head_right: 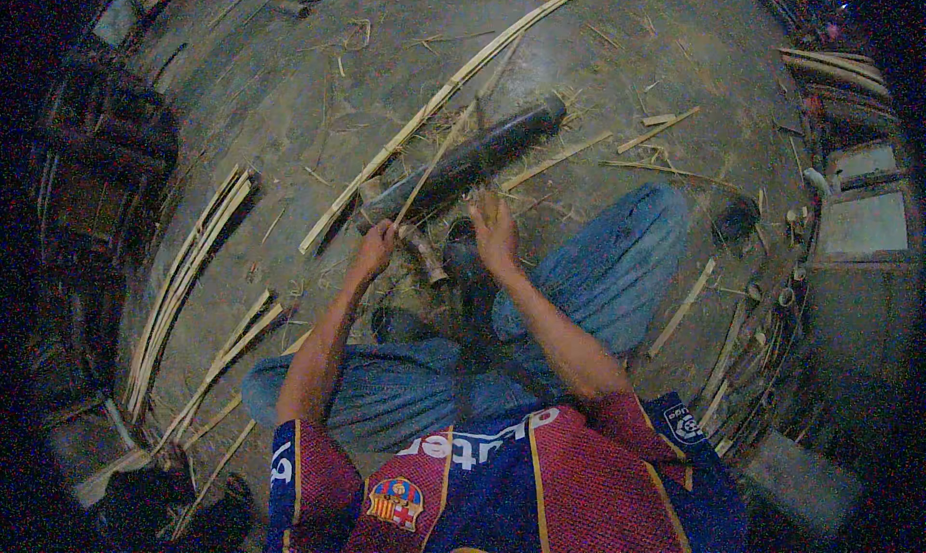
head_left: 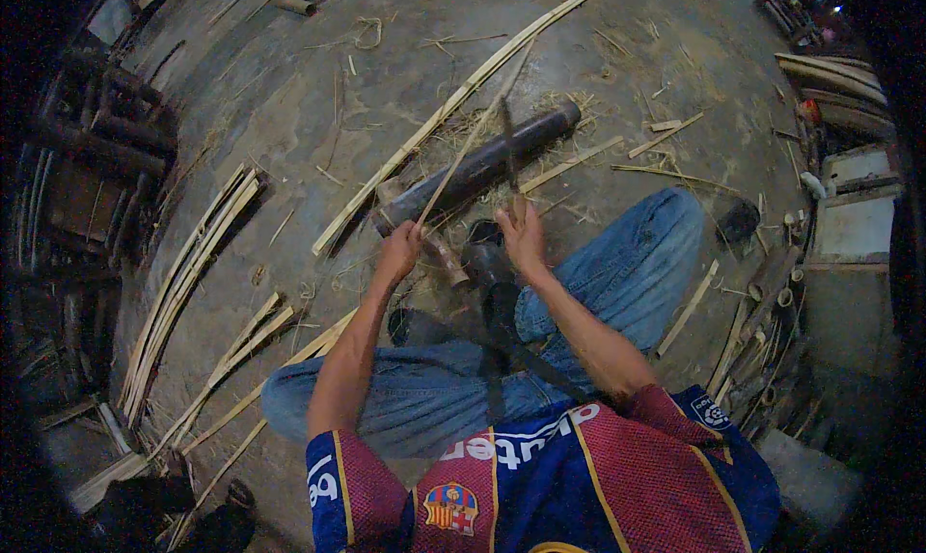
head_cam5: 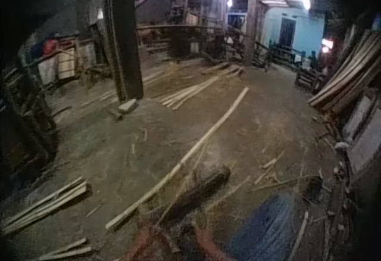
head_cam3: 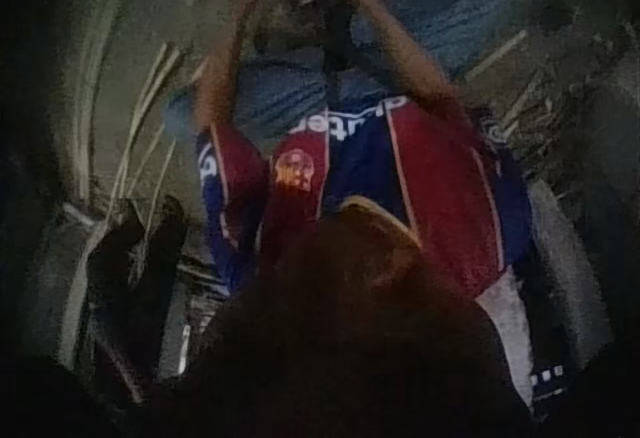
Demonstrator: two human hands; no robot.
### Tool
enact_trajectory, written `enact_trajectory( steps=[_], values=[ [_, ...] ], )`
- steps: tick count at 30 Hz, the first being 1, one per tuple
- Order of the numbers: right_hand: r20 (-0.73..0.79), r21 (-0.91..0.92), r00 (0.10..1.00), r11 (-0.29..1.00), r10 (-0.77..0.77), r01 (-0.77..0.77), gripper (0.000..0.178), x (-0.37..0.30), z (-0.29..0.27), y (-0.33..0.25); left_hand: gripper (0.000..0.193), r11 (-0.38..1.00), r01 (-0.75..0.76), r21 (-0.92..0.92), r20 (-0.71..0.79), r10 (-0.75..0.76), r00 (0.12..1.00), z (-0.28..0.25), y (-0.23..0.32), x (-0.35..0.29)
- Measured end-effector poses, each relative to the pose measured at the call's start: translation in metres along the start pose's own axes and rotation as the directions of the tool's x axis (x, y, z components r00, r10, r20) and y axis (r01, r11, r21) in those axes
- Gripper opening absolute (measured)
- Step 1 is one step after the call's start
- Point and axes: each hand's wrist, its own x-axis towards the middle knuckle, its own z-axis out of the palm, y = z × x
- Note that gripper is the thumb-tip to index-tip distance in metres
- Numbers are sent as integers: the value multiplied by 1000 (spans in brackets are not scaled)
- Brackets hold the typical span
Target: The person sits on the floor and uses a knife to split long bamboo strips into thinner pieces. They repeatedly position the strips on a curved support, shave the edges, and separate the split sections by hand.
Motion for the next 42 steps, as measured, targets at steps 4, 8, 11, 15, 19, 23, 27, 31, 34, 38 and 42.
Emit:
enact_trajectory(
  steps=[4,8,11,15,19,23,27,31,34,38,42],
  values=[
    [261,-171,964,985,47,-2,42,-3,-6,-41,28,990,-42,137,-93,55,994,4,-33,-13],
    [299,-153,953,988,42,5,43,-1,5,-29,24,909,-102,404,128,55,990,6,-36,-18],
    [309,-69,950,996,-34,58,45,3,9,-21,22,880,-186,437,162,127,979,13,-45,-27],
    [294,-72,944,981,-152,180,43,-2,14,-35,22,866,-242,437,109,216,970,20,-74,-32],
    [159,-2,974,987,-159,161,44,-7,12,-46,23,883,-181,432,105,150,983,12,-56,-32],
    [257,-240,960,954,-114,178,46,2,19,2,24,883,-136,450,167,66,984,8,-27,-20],
    [557,61,782,926,279,-373,46,12,22,0,24,887,-117,447,112,75,991,2,-30,-18],
    [490,6,862,989,126,-148,51,4,3,-38,24,881,-185,435,79,167,983,0,-47,-26],
    [369,-66,929,998,33,-9,47,-1,-2,-50,23,899,-70,433,84,37,996,2,-40,-25],
    [252,-133,948,963,-196,235,44,-4,9,-30,23,914,-116,388,86,89,992,-4,-36,-23],
    [332,2,924,979,-192,203,44,11,25,31,24,892,5,453,137,-76,988,-6,-5,-17]
  ],
)
